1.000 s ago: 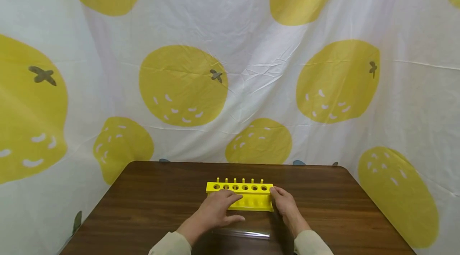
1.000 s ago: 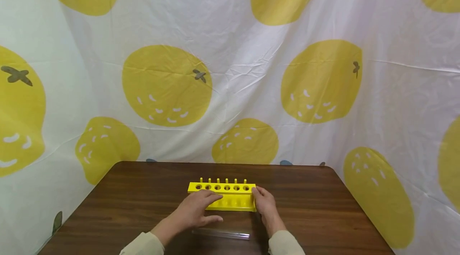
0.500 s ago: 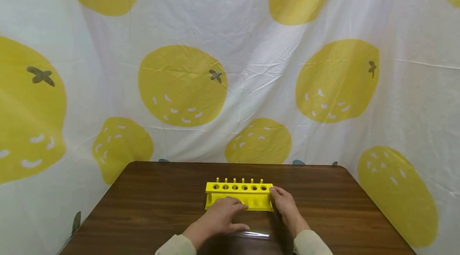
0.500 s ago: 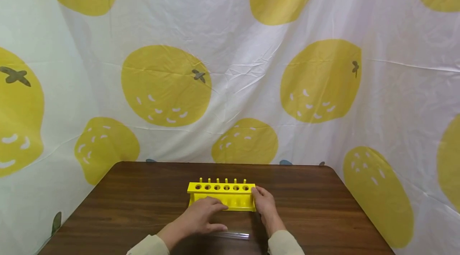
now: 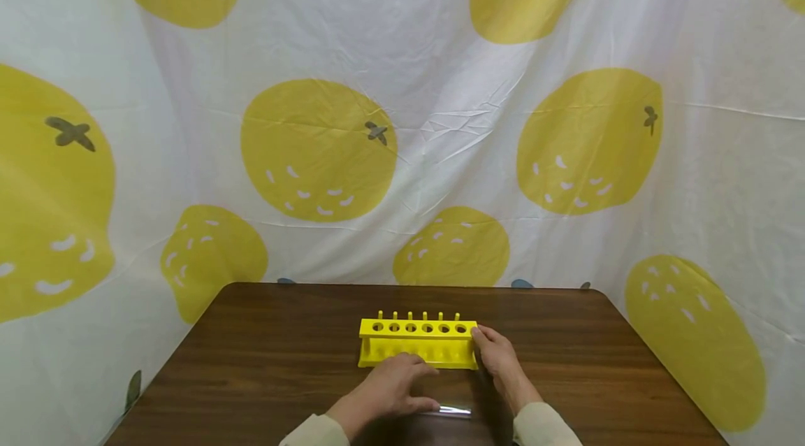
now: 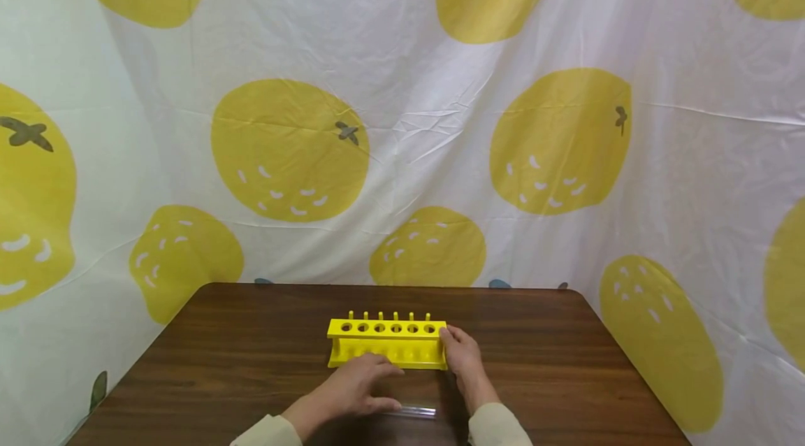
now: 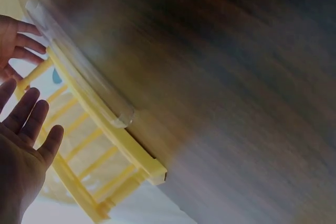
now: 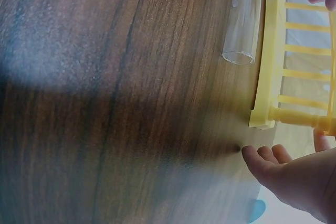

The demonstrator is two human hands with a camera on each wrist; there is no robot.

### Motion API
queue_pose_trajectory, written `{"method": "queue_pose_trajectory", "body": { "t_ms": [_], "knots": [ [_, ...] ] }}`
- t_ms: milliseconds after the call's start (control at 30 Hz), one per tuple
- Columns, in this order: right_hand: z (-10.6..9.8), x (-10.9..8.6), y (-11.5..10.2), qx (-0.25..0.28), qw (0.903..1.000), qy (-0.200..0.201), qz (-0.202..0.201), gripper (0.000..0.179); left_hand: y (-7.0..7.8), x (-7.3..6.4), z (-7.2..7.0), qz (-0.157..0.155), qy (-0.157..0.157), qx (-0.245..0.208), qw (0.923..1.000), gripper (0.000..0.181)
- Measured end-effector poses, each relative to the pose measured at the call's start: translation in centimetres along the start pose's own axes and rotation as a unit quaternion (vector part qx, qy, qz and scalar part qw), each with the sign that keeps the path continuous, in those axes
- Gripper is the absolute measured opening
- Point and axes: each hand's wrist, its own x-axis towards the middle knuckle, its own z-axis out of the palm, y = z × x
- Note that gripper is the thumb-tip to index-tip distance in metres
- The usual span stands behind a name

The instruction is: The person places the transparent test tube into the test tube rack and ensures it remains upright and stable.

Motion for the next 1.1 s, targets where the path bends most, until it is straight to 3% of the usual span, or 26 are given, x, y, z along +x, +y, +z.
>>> {"method": "queue_pose_trajectory", "body": {
  "t_ms": [333,733,1100],
  "knots": [
    [0.0,0.0,0.0,0.001,1.0000,0.000,0.000,0.055,-0.2,0.2,0.6,-0.024,-0.023,-0.075,0.9967,0.050],
    [0.1,0.0,0.2,0.002,1.0000,0.002,-0.002,0.054,-0.2,-0.1,1.7,-0.009,0.003,-0.072,0.9973,0.041],
    [0.0,-0.2,0.0,0.000,1.0000,0.000,-0.005,0.054,-0.4,-0.1,2.5,-0.004,0.001,-0.070,0.9976,0.037]
  ]
}}
